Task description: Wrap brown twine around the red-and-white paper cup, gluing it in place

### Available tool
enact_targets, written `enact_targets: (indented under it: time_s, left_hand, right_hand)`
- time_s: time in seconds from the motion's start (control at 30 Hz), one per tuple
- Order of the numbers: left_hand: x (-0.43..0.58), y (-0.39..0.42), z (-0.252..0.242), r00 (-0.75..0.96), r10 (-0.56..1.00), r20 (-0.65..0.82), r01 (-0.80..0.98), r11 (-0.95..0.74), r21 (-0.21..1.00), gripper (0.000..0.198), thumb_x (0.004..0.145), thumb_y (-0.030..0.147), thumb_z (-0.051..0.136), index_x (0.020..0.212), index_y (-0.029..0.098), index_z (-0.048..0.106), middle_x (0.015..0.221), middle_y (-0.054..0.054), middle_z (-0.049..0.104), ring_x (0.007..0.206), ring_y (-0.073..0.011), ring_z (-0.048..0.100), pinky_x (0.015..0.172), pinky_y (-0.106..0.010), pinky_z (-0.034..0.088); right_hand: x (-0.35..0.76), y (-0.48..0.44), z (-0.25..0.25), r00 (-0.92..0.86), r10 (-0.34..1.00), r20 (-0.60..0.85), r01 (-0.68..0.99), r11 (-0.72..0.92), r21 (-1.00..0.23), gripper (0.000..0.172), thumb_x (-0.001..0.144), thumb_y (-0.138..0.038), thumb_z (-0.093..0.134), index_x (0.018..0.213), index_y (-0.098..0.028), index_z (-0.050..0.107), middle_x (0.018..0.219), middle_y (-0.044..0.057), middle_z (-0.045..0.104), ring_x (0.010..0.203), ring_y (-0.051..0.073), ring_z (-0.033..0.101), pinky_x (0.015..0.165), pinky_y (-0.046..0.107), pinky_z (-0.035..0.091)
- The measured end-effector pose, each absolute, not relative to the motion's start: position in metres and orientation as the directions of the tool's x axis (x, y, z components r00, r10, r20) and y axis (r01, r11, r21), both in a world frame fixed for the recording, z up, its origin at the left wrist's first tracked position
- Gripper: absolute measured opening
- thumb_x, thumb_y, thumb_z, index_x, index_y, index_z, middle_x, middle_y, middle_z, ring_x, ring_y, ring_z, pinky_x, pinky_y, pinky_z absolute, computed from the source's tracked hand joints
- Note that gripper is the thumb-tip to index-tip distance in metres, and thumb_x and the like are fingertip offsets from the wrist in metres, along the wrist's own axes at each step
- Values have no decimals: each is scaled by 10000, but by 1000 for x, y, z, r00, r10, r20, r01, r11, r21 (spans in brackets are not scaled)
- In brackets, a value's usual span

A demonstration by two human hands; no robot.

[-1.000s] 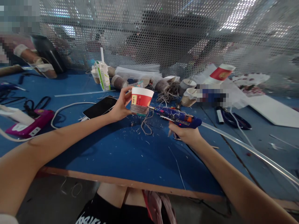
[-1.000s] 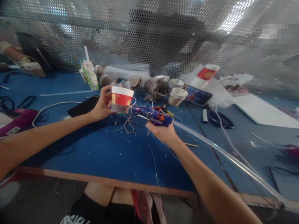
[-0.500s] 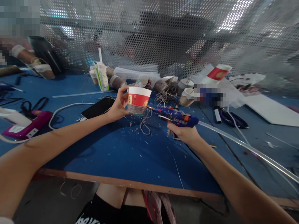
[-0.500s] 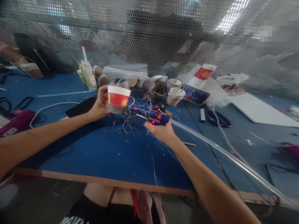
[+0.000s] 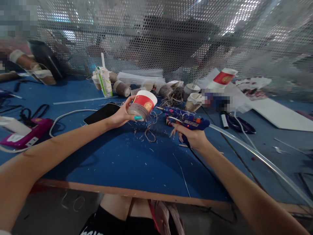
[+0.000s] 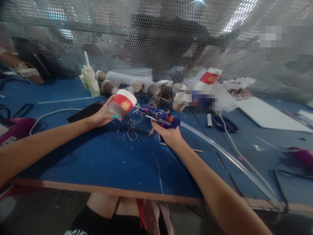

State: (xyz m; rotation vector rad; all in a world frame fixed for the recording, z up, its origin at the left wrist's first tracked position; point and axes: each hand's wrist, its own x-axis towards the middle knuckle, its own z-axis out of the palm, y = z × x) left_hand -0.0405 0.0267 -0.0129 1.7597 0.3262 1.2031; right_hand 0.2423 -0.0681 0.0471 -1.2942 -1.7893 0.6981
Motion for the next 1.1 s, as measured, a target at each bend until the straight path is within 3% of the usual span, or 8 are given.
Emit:
enact_targets:
  time_s: [0.17,0.37,0.57,0.7,0.87,1.1]
  left_hand:
    - [-46,34,-18,618,625,478,-305,-369,878,730,757,706,668,1330,284,503,1329,-122,647,1236,-291,637,986,-502,566]
    - [-44,26,-14,706,608,363,-362,-132,923,693,686,587,794,1252,247,585,1241,-112,709,1200,-315,660,1024,-546,530]
    - [-38,6,3,659,735,158,-409,174,896,628,579,428,909,1113,196,671,1088,-58,742,1114,-257,671,1060,-465,497]
    - [-36,4,6,661,734,154,-441,214,872,570,556,382,932,1044,202,699,1010,-32,752,1013,-216,693,1016,-421,519]
    - [-37,7,2,671,722,168,-448,215,868,557,577,401,923,1039,185,700,982,-40,760,992,-223,702,1027,-426,503]
    - [-38,10,-1,702,691,171,-434,225,873,583,612,416,898,1107,191,687,1053,-54,757,1036,-235,705,1037,-408,498]
  right_hand:
    - [235,-80,56,-158,935,318,465,354,-811,339,773,-460,669,537,-238,570,476,-8,544,482,157,554,562,328,520]
    - [220,-94,63,-273,835,478,497,548,-673,253,791,-325,649,571,-237,560,520,-2,563,528,167,580,580,321,506]
    - [216,-91,61,-351,747,565,469,662,-584,198,783,-209,601,592,-224,551,560,-2,583,499,145,553,505,292,452]
    - [217,-89,58,-351,762,545,534,641,-552,226,774,-202,583,560,-229,517,570,1,595,516,148,565,504,296,440]
    - [215,-91,59,-358,777,517,553,623,-553,244,773,-177,572,543,-219,502,564,7,613,516,141,572,508,285,433]
    - [215,-92,60,-336,819,466,601,567,-564,268,733,-165,558,515,-220,413,514,-13,522,472,109,468,483,269,361]
